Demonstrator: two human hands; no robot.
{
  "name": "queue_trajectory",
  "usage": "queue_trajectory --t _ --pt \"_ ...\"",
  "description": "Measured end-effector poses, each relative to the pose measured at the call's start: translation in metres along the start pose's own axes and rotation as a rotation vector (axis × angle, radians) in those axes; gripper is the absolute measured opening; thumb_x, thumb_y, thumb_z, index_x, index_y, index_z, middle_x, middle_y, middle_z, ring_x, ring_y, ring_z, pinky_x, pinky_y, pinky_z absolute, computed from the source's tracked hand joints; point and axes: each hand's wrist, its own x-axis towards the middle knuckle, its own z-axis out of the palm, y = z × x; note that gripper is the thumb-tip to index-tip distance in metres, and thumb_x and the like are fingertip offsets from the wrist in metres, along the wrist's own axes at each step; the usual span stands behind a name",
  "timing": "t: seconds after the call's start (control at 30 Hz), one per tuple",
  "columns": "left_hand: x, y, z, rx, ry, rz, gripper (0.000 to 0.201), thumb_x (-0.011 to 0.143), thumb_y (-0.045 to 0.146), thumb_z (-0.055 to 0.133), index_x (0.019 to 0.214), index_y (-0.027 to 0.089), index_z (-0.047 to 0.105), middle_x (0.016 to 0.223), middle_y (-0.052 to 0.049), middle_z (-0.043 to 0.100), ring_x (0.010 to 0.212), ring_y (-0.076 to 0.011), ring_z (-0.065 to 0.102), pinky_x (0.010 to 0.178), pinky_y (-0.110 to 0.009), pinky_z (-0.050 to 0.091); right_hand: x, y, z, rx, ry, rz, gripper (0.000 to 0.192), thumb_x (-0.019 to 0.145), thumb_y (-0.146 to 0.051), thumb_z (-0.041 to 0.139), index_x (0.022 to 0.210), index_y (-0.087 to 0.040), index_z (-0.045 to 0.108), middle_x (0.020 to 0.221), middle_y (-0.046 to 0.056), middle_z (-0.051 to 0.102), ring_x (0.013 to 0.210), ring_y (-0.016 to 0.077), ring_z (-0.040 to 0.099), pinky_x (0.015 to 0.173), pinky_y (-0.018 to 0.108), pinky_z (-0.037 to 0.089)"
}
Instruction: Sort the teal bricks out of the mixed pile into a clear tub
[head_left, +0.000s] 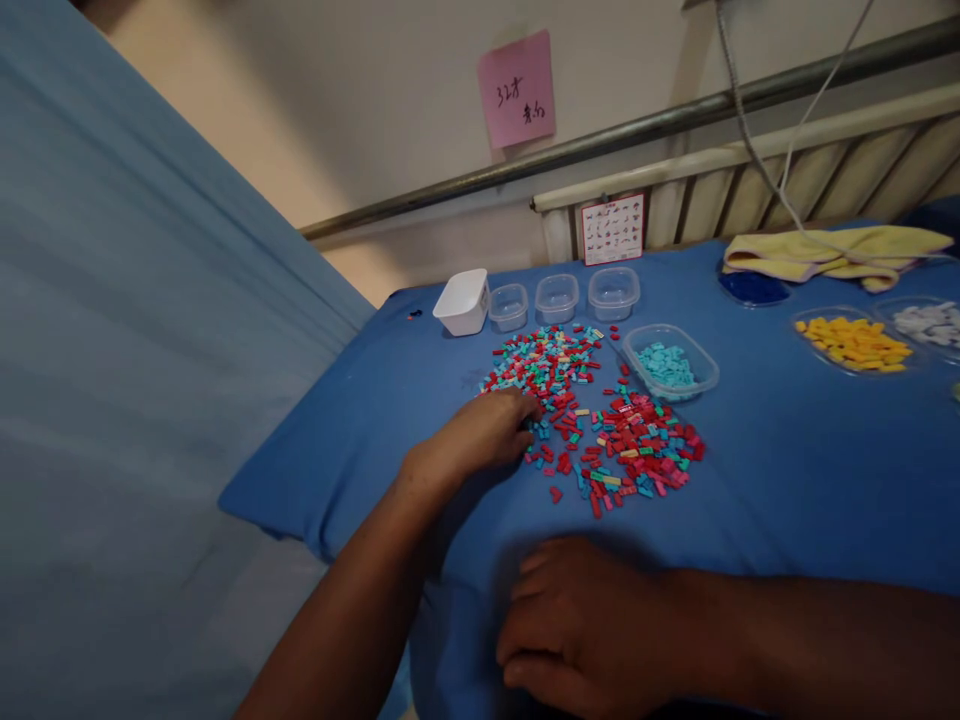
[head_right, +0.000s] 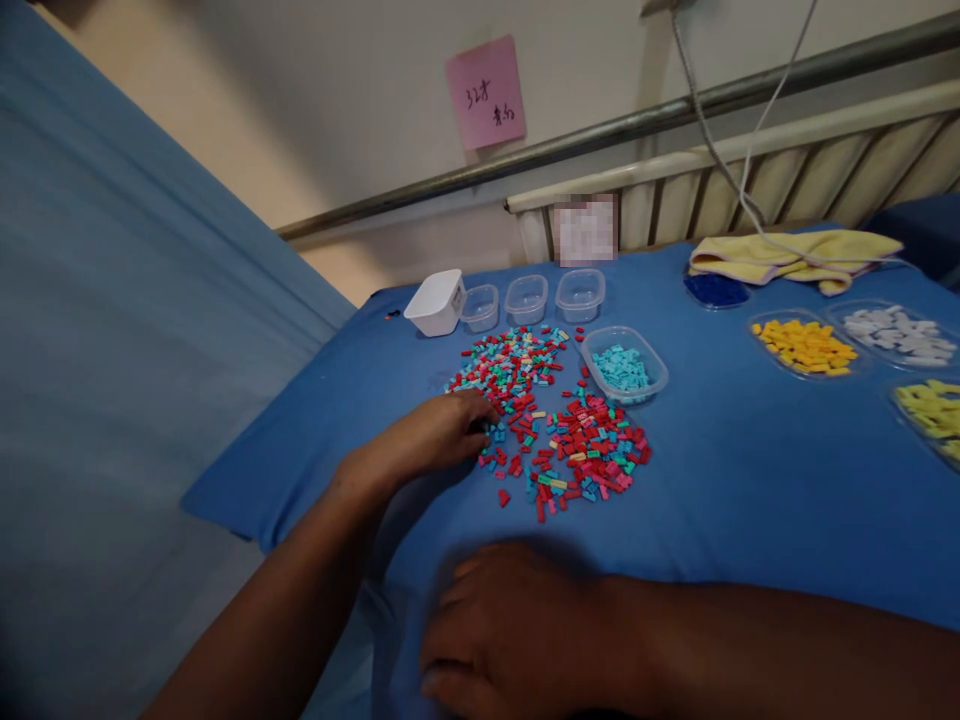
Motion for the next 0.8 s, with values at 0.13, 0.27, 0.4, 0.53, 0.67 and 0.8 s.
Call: queue_trajectory --t 0.13,0.27,0.4,0.53,0.67,0.8 --pt "0.0052 -0.0015 -0.0008 -0.023 -0.021 0.055 0.023 0.092 0.009 0.063 0.105 0.019 0.079 0.107 -0.008 0.079 0.098 -0.0238 0.070 0.089 -0.033 0.050 0.0004 0.0002 0.0005 -0.005 0.010 -0.012 0.029 0.109 -0.036 0.063 0.089 -0.020 0.075 0.083 0.001 0.079 0.079 0.0178 0.065 0.083 0.034 0.045" --pt "0.0060 -0.0034 0.0006 -0.018 -0.014 0.049 0.021 0.091 0.009 0.062 0.101 0.020 0.077 0.102 -0.007 0.078 0.089 -0.0219 0.067 0.080 -0.031 0.047 0.0009 0.0006 0.0012 -0.005 0.028 -0.030 0.027 0.108 -0.035 0.065 0.088 -0.020 0.075 0.082 0.000 0.078 0.077 0.0176 0.065 0.083 0.034 0.047" --pt "0.0044 -0.0075 0.0039 -0.038 0.034 0.037 0.028 0.089 0.009 0.060 0.105 0.020 0.079 0.105 -0.007 0.079 0.092 -0.0223 0.068 0.082 -0.032 0.048 0.0004 0.0001 0.0000 -0.013 0.019 -0.032 0.027 0.109 -0.035 0.064 0.091 -0.021 0.077 0.084 0.000 0.080 0.080 0.0180 0.067 0.084 0.034 0.049" --pt "0.0018 -0.0091 0.0027 -0.084 0.075 -0.021 0.032 0.084 0.007 0.059 0.103 0.020 0.082 0.100 -0.006 0.080 0.086 -0.0208 0.066 0.078 -0.032 0.047 0.0000 -0.0007 -0.0018 -0.020 0.012 -0.023 0.026 0.108 -0.036 0.065 0.092 -0.021 0.078 0.086 0.000 0.081 0.081 0.0181 0.068 0.085 0.034 0.049" --pt "0.0000 -0.0089 0.0002 -0.356 0.125 -0.085 0.028 0.086 0.014 0.063 0.106 0.020 0.082 0.086 -0.003 0.075 0.074 -0.0168 0.063 0.068 -0.028 0.045 0.0009 -0.0006 -0.0022 -0.043 0.011 -0.036 0.027 0.109 -0.037 0.064 0.093 -0.021 0.078 0.086 0.000 0.081 0.080 0.0180 0.067 0.085 0.035 0.049" --pt "0.0097 -0.0072 0.0021 -0.767 0.147 -0.201 0.032 0.088 0.030 0.073 0.117 0.017 0.079 0.073 0.002 0.066 0.060 -0.0123 0.054 0.056 -0.025 0.039 0.0033 0.0026 0.0005 -0.053 0.018 -0.051 0.026 0.109 -0.036 0.062 0.097 -0.021 0.079 0.089 0.000 0.083 0.081 0.0184 0.069 0.088 0.036 0.050"
